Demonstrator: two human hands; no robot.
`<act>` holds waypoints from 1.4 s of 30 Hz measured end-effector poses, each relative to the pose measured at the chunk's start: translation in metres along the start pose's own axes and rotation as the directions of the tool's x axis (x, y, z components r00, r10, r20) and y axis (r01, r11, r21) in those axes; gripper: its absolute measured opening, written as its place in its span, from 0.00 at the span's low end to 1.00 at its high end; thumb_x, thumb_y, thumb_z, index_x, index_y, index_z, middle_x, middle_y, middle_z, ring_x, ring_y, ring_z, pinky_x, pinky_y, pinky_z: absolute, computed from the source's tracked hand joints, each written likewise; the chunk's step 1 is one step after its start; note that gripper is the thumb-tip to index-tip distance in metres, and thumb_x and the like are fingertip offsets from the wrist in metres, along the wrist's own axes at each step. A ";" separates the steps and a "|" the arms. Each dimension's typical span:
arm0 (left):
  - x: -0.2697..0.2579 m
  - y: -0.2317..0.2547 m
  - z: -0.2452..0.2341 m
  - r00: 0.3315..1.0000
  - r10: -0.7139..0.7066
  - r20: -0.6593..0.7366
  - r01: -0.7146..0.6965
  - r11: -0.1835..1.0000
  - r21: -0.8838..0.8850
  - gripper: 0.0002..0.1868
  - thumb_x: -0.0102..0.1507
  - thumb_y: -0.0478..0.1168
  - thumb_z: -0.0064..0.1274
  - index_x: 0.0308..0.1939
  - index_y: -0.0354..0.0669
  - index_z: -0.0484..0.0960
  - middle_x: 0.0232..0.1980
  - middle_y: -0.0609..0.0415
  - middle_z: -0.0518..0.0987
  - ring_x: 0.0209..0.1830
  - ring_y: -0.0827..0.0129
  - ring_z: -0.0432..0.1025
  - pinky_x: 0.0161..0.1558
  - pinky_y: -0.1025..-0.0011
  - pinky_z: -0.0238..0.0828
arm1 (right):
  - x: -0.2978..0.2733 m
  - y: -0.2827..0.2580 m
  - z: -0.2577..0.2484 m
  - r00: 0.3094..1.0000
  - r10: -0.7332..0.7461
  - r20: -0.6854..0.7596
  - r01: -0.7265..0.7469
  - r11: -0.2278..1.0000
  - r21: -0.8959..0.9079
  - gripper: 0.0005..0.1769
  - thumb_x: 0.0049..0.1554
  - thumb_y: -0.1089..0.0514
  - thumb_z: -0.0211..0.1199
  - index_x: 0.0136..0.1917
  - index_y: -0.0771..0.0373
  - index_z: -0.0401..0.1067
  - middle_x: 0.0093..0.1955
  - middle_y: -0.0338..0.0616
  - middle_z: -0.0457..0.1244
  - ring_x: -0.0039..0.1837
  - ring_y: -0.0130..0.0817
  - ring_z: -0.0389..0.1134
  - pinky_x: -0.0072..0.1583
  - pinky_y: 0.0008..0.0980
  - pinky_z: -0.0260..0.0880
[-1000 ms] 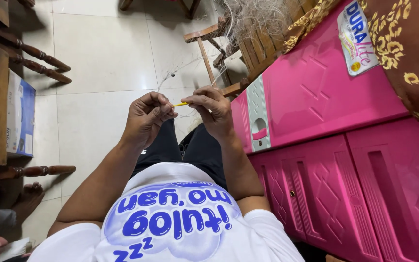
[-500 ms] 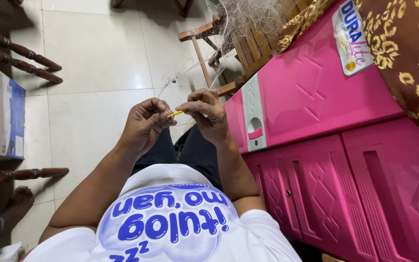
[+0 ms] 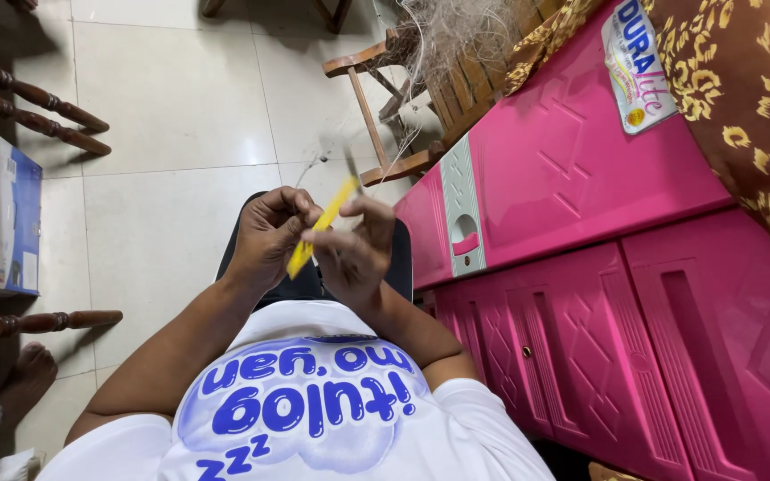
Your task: Repairing a fishing net using a yellow plastic shuttle
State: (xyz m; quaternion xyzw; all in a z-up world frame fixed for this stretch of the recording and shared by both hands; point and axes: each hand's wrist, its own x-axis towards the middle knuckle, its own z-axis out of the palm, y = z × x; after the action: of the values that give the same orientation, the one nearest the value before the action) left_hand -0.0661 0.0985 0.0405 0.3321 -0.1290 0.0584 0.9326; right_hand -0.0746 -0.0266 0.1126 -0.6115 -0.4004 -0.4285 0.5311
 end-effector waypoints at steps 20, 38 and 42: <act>0.015 0.022 -0.014 0.983 0.135 -0.128 -0.130 0.990 0.048 0.08 0.62 0.22 0.58 0.38 0.31 0.75 0.37 0.40 0.81 0.38 0.60 0.82 0.46 0.62 0.89 | 0.020 -0.033 -0.111 0.884 0.385 0.266 -0.269 0.883 -0.386 0.13 0.57 0.64 0.69 0.57 0.65 0.79 0.46 0.53 0.71 0.47 0.51 0.75 0.49 0.41 0.74; 0.011 0.011 0.013 0.999 0.000 -0.038 -0.007 0.985 -0.172 0.10 0.63 0.27 0.59 0.35 0.39 0.73 0.35 0.48 0.78 0.42 0.63 0.78 0.55 0.59 0.85 | -0.015 -0.008 -0.086 0.851 0.522 -0.052 -0.515 0.850 0.110 0.03 0.55 0.71 0.65 0.43 0.74 0.78 0.30 0.44 0.62 0.32 0.19 0.58 0.36 0.23 0.62; 0.006 0.000 0.030 0.999 -0.030 -0.033 0.024 0.987 -0.157 0.10 0.61 0.28 0.62 0.34 0.39 0.74 0.36 0.49 0.79 0.48 0.64 0.76 0.63 0.56 0.77 | -0.009 -0.029 -0.056 0.820 0.572 0.012 -0.567 0.810 0.152 0.13 0.63 0.68 0.59 0.61 0.72 0.71 0.36 0.47 0.66 0.40 0.22 0.64 0.47 0.23 0.67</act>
State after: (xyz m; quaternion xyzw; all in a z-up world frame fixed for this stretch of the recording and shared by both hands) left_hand -0.0664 0.0798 0.0644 0.2586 -0.1120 0.0413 0.9586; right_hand -0.1100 -0.0792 0.1165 -0.6544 -0.2207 -0.2290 0.6860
